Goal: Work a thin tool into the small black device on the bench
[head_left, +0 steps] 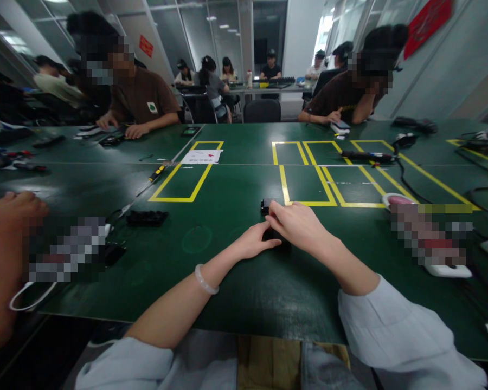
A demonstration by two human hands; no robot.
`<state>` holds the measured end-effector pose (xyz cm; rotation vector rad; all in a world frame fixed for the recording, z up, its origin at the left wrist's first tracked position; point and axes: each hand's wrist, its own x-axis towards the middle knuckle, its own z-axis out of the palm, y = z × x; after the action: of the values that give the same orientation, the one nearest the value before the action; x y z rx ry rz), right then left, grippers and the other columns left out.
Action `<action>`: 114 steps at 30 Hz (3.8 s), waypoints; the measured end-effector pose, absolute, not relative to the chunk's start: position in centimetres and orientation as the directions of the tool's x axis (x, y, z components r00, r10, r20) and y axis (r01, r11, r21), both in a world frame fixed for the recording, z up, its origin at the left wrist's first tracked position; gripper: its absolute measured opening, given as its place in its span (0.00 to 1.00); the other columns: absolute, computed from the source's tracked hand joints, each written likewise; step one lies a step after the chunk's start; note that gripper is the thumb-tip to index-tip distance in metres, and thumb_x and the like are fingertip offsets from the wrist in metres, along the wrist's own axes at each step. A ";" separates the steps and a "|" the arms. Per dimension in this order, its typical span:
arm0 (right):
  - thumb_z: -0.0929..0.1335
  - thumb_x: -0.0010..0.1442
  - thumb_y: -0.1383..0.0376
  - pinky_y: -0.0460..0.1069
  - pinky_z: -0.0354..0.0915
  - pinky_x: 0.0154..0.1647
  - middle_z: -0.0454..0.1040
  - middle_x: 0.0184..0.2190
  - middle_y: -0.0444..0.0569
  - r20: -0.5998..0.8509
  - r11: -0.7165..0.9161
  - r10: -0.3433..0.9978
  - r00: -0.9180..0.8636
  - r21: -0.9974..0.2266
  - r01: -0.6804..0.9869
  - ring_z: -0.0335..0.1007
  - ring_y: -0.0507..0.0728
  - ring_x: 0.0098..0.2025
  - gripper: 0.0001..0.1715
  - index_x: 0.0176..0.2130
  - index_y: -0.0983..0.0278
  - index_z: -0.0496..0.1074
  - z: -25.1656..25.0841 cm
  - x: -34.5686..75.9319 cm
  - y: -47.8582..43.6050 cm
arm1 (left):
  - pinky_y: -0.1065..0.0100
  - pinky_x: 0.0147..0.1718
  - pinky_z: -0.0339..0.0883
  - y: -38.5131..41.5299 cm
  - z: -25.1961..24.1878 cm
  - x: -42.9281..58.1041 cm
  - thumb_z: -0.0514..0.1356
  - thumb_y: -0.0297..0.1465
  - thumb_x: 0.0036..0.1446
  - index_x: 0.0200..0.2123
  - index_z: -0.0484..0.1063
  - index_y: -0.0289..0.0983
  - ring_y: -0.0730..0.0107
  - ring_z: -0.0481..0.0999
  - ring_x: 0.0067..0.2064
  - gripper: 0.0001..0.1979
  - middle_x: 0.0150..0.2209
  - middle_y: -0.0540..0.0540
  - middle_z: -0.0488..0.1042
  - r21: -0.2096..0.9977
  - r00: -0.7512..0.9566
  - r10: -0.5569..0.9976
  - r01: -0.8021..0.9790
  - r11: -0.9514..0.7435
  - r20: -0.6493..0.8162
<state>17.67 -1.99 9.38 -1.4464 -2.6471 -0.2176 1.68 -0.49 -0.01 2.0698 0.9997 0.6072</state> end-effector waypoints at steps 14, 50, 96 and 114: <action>0.56 0.68 0.58 0.49 0.53 0.31 0.78 0.30 0.50 0.163 0.522 0.836 -0.525 0.065 0.851 0.74 0.58 0.32 0.15 0.41 0.64 0.66 9.6 17.7 -2.0 | 0.59 0.51 0.65 -0.4 -0.3 1.6 0.62 0.39 0.58 0.52 0.68 0.35 0.55 0.73 0.52 0.21 0.52 0.41 0.73 0.775 0.585 0.805 0.464 -0.429 0.096; 0.57 0.66 0.65 0.48 0.53 0.30 0.78 0.33 0.50 0.146 0.528 0.837 -0.528 0.039 0.848 0.74 0.57 0.33 0.11 0.45 0.63 0.64 9.5 17.8 -2.0 | 0.59 0.50 0.66 -0.4 -0.2 1.6 0.62 0.40 0.57 0.48 0.69 0.35 0.55 0.74 0.50 0.19 0.49 0.41 0.74 0.785 0.581 0.809 0.456 -0.420 0.095; 0.56 0.68 0.61 0.47 0.49 0.26 0.77 0.32 0.49 0.160 0.511 0.849 -0.504 -0.006 0.859 0.74 0.57 0.32 0.12 0.44 0.64 0.63 9.4 17.9 -2.0 | 0.58 0.51 0.65 -0.4 -0.4 1.5 0.61 0.40 0.58 0.50 0.68 0.35 0.54 0.73 0.51 0.20 0.51 0.41 0.73 0.767 0.585 0.804 0.467 -0.440 0.105; 0.57 0.68 0.60 0.48 0.52 0.28 0.77 0.31 0.51 0.114 0.512 0.847 -0.519 0.081 0.855 0.75 0.59 0.33 0.12 0.42 0.63 0.64 9.5 17.6 -2.1 | 0.60 0.50 0.65 -0.4 -0.1 1.6 0.62 0.40 0.58 0.49 0.69 0.35 0.55 0.73 0.51 0.19 0.50 0.41 0.74 0.781 0.590 0.801 0.451 -0.432 0.102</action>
<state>17.62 -2.06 9.46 -1.5095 -2.6796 -0.1959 1.60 -0.42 -0.12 2.0861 0.9901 0.6102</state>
